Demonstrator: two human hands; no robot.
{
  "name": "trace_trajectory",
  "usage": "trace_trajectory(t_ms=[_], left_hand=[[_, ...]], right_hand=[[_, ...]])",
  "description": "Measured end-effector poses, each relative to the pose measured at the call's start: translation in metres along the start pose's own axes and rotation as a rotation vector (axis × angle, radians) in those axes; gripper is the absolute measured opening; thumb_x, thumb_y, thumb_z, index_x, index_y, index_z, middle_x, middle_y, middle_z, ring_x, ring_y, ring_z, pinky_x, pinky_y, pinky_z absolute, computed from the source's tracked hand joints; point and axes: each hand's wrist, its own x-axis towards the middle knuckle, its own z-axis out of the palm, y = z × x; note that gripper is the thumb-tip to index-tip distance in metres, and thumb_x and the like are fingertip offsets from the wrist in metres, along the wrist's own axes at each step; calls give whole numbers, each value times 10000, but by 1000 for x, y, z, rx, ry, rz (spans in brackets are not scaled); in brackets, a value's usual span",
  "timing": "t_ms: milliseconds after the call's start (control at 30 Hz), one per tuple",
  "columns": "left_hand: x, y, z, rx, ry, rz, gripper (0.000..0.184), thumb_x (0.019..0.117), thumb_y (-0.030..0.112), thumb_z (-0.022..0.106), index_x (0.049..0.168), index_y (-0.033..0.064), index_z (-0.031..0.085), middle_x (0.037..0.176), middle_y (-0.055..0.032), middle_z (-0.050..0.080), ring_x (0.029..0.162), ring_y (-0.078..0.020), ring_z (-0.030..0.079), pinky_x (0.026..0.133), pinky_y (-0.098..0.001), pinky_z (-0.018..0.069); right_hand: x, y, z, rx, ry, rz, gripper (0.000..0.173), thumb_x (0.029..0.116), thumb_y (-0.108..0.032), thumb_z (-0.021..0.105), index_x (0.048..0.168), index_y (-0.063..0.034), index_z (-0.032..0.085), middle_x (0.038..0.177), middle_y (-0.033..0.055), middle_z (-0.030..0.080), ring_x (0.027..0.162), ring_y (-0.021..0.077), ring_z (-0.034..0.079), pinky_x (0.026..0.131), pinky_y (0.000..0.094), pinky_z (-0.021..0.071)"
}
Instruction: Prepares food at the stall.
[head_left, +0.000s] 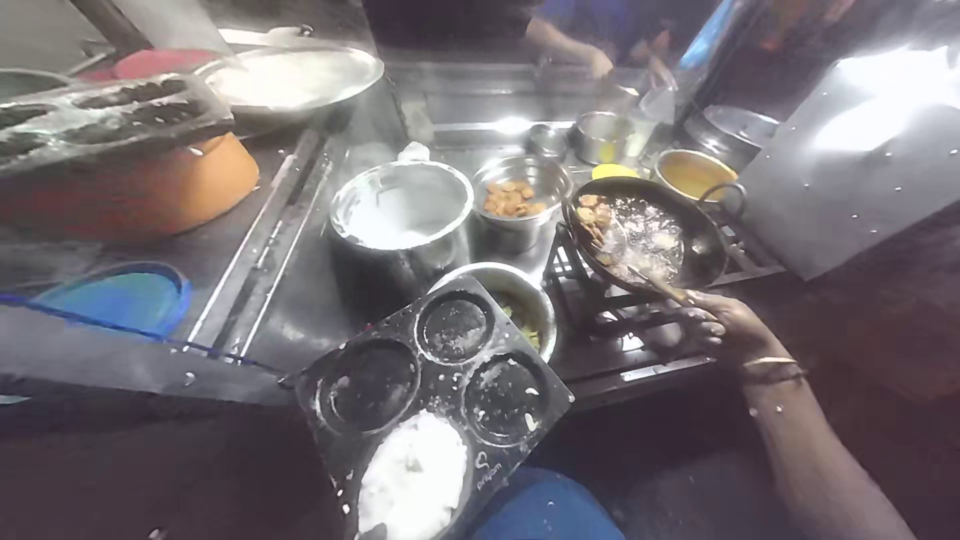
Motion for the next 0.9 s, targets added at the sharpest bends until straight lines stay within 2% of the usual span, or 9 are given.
trace_trajectory(t_ms=[100, 267, 300, 400, 467, 600, 700, 833, 900], left_hand=[[10, 1, -7, 11, -98, 84, 286, 856, -73, 516, 930, 171, 645, 781, 213, 708, 747, 123, 645, 720, -93, 532], [5, 1, -9, 111, -56, -66, 175, 917, -69, 465, 935, 58, 585, 719, 150, 628, 669, 104, 595, 671, -102, 517], [7, -5, -15, 92, -87, -72, 228, 909, -41, 487, 889, 127, 640, 713, 167, 670, 659, 104, 615, 654, -102, 524], [2, 0, -6, 51, -94, -68, 283, 924, -59, 392, 950, 150, 582, 726, 211, 667, 674, 117, 624, 663, -98, 535], [4, -6, -7, 27, -75, -38, 313, 905, -57, 426, 913, 177, 633, 732, 205, 692, 681, 108, 639, 668, -103, 537], [6, -4, -2, 75, -12, -41, 227, 914, -89, 422, 904, 82, 570, 707, 170, 639, 671, 114, 607, 654, -94, 518], [10, 1, -2, -7, -149, 0, 376, 920, -37, 451, 811, 245, 675, 727, 180, 702, 670, 110, 629, 652, -87, 516], [15, 16, 7, -89, -142, -188, 281, 800, -41, 508, 968, 169, 588, 731, 136, 710, 662, 61, 663, 624, -136, 556], [14, 50, 21, -59, -166, -297, 301, 875, -104, 484, 1078, 116, 520, 770, 134, 671, 704, 68, 648, 668, -134, 553]], right_hand=[[2, 1, 2, 22, -29, -52, 400, 1122, -285, 220, 1049, -113, 574, 581, -77, 464, 375, -40, 389, 352, 102, 363], [-36, 11, -8, -90, -43, -151, 472, 1099, -229, 202, 1460, -145, 494, 573, -84, 448, 377, -46, 366, 353, 106, 347], [-43, 14, -7, -125, 11, -160, 465, 1105, -221, 220, 1482, -137, 478, 581, -76, 453, 379, -38, 372, 347, 114, 349], [-52, 30, -14, -198, 146, -169, 412, 1107, -199, 265, 1451, -111, 474, 605, -66, 475, 382, -24, 392, 339, 133, 369], [-55, 38, -18, -204, 172, -188, 429, 1095, -179, 264, 1476, -107, 446, 616, -70, 473, 383, -24, 389, 337, 136, 367], [-66, 24, -11, -222, 220, -181, 428, 1104, -163, 265, 1492, -103, 435, 627, -62, 487, 385, -24, 406, 331, 132, 371], [-64, -9, -1, -345, 198, -150, 428, 1115, -171, 273, 1511, -101, 421, 672, -48, 514, 400, -23, 419, 339, 128, 376], [-29, -67, 19, -560, 185, -138, 396, 1122, -189, 273, 1452, -101, 473, 650, -38, 504, 406, 2, 422, 355, 150, 390], [1, -93, 42, -635, 228, -142, 369, 1126, -242, 312, 1416, -137, 515, 659, -38, 499, 418, 5, 408, 367, 156, 382]])
